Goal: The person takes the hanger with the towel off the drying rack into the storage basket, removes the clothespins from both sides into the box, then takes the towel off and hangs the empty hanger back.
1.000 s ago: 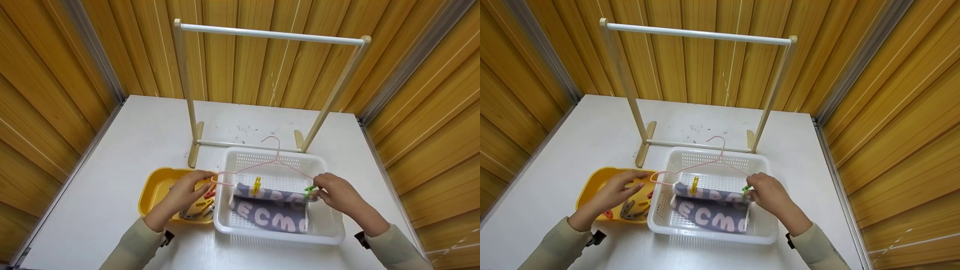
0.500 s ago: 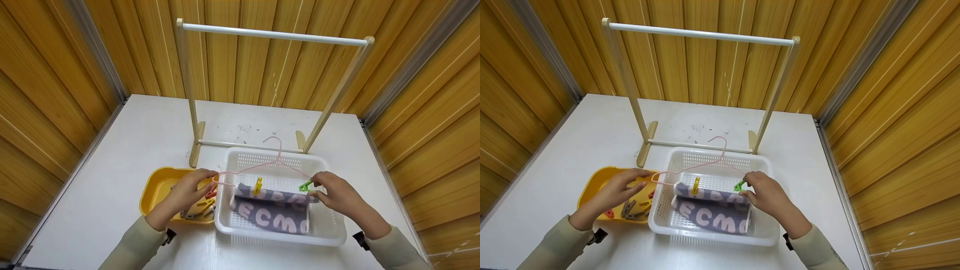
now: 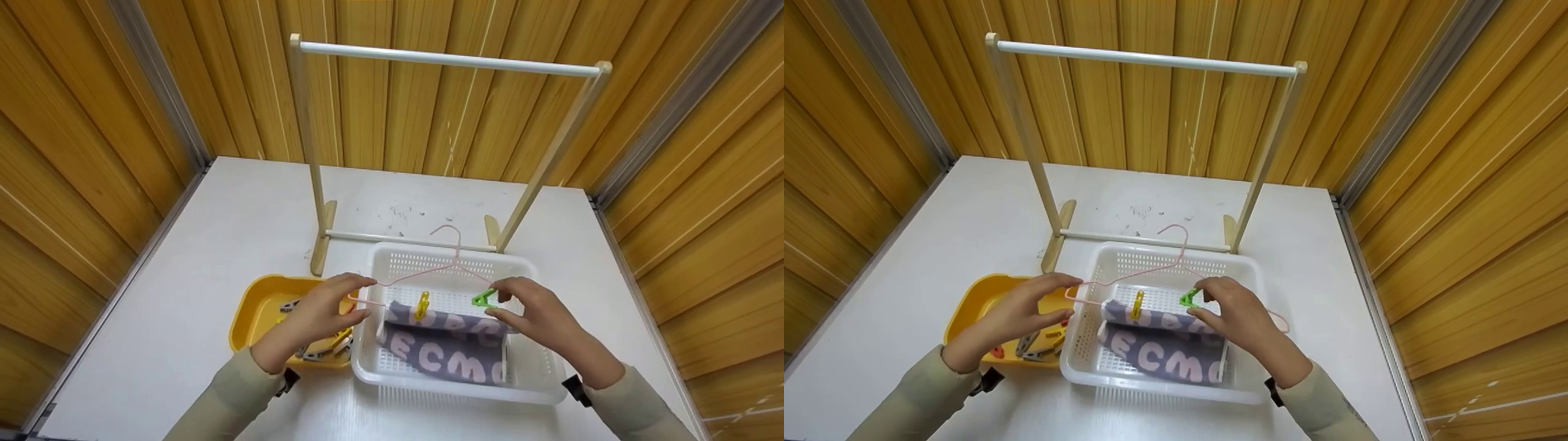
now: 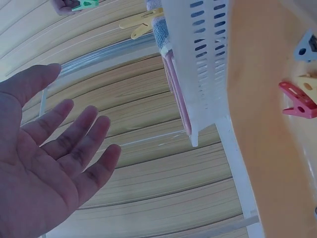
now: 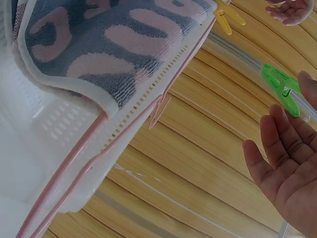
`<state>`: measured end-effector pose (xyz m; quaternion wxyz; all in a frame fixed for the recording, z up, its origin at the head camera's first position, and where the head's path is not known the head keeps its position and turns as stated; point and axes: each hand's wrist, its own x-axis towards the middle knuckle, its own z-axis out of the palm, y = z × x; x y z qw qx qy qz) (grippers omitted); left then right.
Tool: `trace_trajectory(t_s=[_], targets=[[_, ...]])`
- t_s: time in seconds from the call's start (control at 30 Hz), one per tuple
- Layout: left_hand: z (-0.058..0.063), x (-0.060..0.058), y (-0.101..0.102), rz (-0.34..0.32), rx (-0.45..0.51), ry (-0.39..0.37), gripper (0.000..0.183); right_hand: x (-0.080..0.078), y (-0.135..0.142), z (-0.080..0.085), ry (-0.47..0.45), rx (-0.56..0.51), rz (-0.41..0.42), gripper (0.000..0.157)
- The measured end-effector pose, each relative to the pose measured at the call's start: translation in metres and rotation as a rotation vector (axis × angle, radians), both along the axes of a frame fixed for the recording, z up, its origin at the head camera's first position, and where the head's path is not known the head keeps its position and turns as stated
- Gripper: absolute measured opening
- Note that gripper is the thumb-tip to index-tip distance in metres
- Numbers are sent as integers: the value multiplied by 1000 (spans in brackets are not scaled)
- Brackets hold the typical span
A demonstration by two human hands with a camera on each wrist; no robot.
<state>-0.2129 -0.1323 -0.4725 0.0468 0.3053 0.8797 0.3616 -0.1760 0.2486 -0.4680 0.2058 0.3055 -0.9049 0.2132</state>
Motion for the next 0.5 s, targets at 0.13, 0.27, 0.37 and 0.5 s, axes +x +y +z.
trace_trajectory(t_s=[0.13, 0.27, 0.37, 0.5], targets=[[3, -2, 7, -28, -4, 15, 48, -3, -7, 1, 31, -21, 44, 44], [5, -3, 16, -62, 9, 53, 48, -6, -15, 2, 55, -26, 81, 45], [7, -3, 22, -80, 19, 66, 49, -9, -22, 2, 70, -31, 126, 44], [11, -1, 29, -98, 26, 47, 50, -13, -32, 2, 84, -41, 187, 40]])
